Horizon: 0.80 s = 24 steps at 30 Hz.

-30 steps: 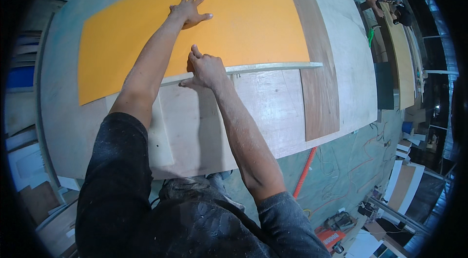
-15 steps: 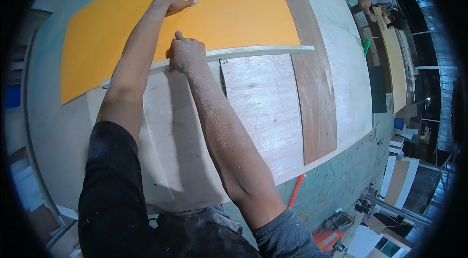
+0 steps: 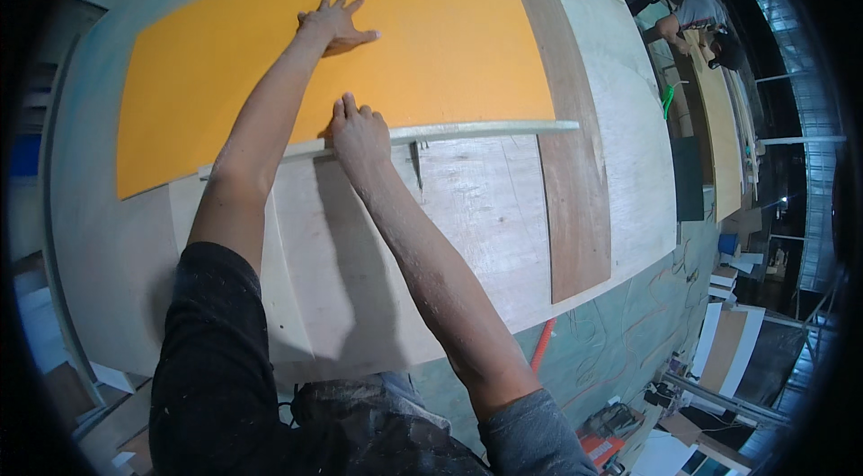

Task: The person saws an orange wooden board using a table saw, guiding the board along a fence by hand.

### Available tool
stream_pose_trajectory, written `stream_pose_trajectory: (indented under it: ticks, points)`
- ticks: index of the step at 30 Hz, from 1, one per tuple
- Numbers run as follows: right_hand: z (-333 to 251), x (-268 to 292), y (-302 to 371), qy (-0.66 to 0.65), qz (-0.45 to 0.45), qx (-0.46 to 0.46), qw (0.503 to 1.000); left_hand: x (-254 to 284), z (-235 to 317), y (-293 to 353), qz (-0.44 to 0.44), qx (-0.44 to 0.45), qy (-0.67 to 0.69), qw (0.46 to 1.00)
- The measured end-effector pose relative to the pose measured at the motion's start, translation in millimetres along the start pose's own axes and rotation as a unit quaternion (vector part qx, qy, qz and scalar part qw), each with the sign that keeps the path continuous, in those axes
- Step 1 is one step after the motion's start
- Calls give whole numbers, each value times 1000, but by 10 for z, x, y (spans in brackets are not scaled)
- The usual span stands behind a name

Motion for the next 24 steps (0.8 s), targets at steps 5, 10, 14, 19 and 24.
stream_pose_trajectory:
  ticks: [5,10,14,19,24]
  points:
    - [-24,-28,81,28,35,9,999,77,64,143,-18,-5,17,1000]
    - [-20,8,129,25,5,5,1000,150,121,227,-22,-20,34,999]
    - [4,-77,138,-11,-50,4,999,41,139,159,-34,-39,37,998]
    - [27,-217,129,-11,-66,9,998,-43,154,79,-41,-62,40,996]
    - [-10,-263,355,-42,-65,-6,997,-187,205,260,-67,-71,54,994]
Point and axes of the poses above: each hand's wrist, its own y-axis away from the middle knuckle, its own x-axis out of the back of the hand, z = x × y, the point moved 5 cm from there along -y, towards the middle knuckle, and after that the axes turned 9 degrees about y, right-handed, at the moved point
